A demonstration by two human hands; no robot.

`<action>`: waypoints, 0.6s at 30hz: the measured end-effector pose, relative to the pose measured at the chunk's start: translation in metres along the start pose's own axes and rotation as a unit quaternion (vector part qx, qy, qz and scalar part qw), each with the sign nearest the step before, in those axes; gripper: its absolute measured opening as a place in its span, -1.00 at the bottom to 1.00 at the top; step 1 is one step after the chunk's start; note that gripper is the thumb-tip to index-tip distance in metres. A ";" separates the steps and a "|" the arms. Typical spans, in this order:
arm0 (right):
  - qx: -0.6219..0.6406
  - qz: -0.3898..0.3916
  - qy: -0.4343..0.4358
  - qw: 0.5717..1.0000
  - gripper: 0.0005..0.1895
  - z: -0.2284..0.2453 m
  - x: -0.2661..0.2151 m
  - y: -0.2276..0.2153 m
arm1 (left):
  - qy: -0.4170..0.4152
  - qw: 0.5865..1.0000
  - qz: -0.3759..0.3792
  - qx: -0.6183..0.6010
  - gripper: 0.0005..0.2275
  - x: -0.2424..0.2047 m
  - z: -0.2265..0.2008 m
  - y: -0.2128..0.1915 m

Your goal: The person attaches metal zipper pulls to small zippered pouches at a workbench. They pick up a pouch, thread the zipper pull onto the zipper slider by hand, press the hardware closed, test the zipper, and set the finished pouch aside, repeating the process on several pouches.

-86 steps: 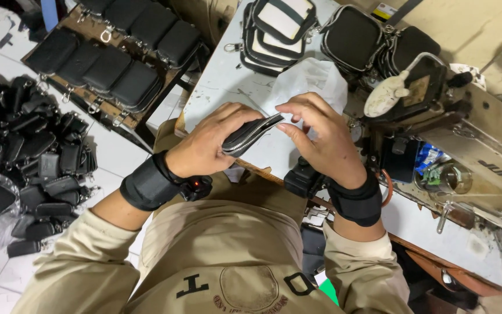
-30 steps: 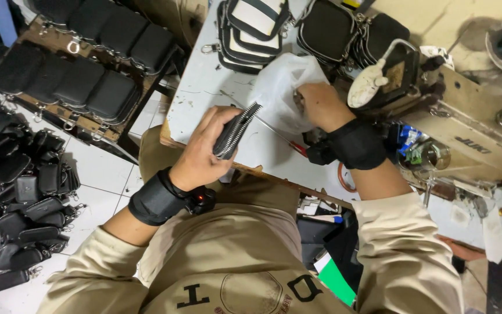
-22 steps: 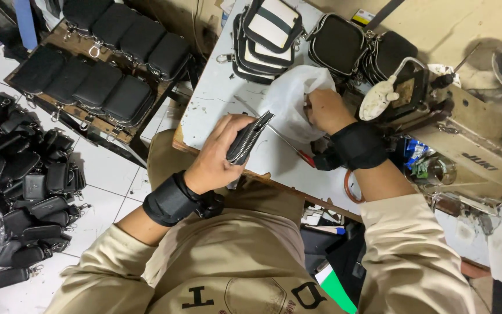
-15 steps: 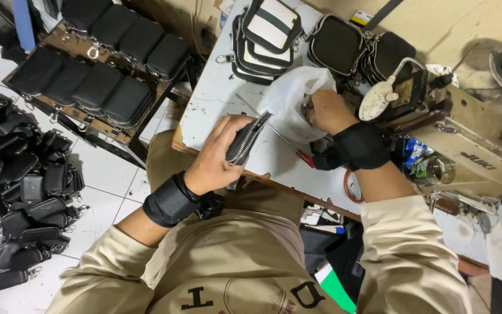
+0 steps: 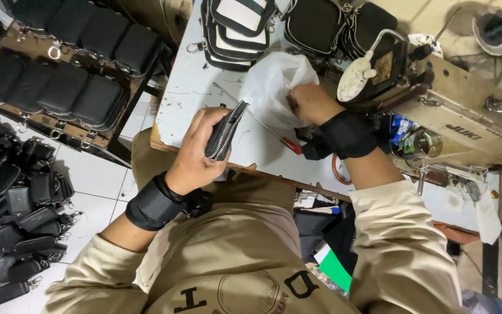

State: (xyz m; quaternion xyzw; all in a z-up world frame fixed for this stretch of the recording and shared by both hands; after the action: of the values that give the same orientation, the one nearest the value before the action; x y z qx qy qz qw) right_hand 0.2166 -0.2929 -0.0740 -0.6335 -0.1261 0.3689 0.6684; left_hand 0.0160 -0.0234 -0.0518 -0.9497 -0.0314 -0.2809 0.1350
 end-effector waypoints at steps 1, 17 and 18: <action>-0.011 0.004 -0.012 1.000 -0.83 0.005 -0.004 -0.002 | -0.006 1.000 0.000 -0.013 -0.50 -0.002 0.002 0.002; 0.488 -0.304 -0.201 0.793 -0.78 0.173 -0.076 -0.065 | -0.008 0.997 -0.076 0.026 -0.50 0.005 -0.009 0.007; 0.488 -0.305 -0.203 0.792 -0.78 0.178 -0.074 -0.064 | -0.007 0.997 -0.076 0.028 -0.50 0.004 -0.009 0.008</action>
State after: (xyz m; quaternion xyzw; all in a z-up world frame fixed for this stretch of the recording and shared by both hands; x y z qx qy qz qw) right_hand 0.0732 -0.2027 0.0375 -0.0622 -0.2481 0.2783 0.9258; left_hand 0.0159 -0.0338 -0.0442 -0.9424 -0.1124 -0.2827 0.1390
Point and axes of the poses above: each hand's wrist, its own x-axis towards the middle knuckle, its own y-axis out of the palm, z = x × y, the point moved 1 cm from there along x, towards the middle knuckle, and after that the axes turned 8 degrees about -y, right-handed, at the moved point
